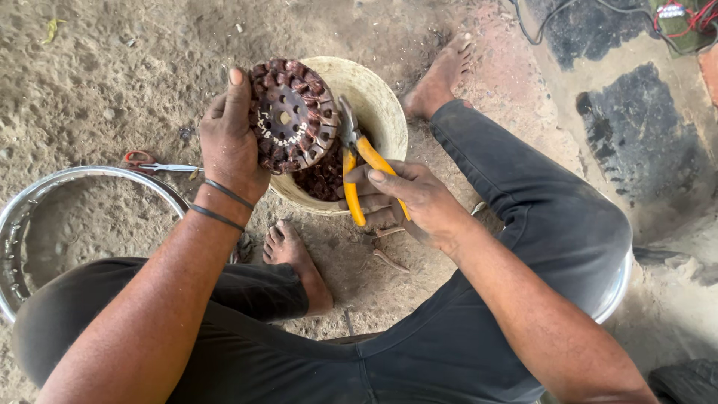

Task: The person uses an angle grinder to cut through copper windings on a fan stator and then pulls the cut wires out using pliers.

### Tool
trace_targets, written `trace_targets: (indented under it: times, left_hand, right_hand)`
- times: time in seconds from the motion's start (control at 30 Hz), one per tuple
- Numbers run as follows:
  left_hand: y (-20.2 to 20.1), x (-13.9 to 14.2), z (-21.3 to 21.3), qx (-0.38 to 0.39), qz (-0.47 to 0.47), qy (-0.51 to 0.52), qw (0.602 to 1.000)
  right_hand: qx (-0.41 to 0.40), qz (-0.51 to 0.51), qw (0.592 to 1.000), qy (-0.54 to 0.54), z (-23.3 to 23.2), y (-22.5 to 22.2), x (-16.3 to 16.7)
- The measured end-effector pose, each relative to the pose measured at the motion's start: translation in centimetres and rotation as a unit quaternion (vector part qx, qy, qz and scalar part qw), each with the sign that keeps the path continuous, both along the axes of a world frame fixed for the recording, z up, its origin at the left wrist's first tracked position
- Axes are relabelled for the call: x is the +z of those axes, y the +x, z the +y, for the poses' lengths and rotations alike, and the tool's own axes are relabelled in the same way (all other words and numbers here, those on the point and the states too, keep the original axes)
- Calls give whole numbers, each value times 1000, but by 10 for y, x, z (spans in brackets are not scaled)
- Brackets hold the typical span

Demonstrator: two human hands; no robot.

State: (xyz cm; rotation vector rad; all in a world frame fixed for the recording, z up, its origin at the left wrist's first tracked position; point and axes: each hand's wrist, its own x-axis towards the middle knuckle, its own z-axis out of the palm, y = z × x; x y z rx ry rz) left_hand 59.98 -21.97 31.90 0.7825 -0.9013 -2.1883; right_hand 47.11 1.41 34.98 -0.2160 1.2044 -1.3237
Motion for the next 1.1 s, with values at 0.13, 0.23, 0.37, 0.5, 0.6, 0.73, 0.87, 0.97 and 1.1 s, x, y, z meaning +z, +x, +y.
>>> trace_targets:
  times: [0.13,0.23,0.37,0.5,0.6,0.73,0.87,0.97,1.1]
  left_hand:
    - [-1,0,2,-4,-27,-10,1000]
    - [-1,-2,-1,-12,-13,-24,1000]
    - [-3,-6,-4,1,33,-38,999]
    - [-1,-6,-4,0,49,-9,999]
    - [0,-3,-6,2,33,-1,999]
    - [1,-1,-8,6,36,-3,999]
    - [5,-1,-3,-5,47,12,999]
    - [6,-2,1,-42,-1,23,999]
    - [-1,-7,2,-113,-93,-18,989]
  right_hand:
    - [-35,41,997,52,-2,3,-7]
    - [-35,166,974,148,-6,1,-16]
    - [-10,238,950,201,-7,-6,-21]
    - [-61,185,947,256,-5,-13,-18]
    - [-36,236,943,231,-2,-21,-12]
    - [156,423,843,294,5,-22,-2]
    - [184,467,803,321,9,-25,8]
    - [128,320,907,244,10,-23,10]
    - [179,276,934,141,14,-10,8]
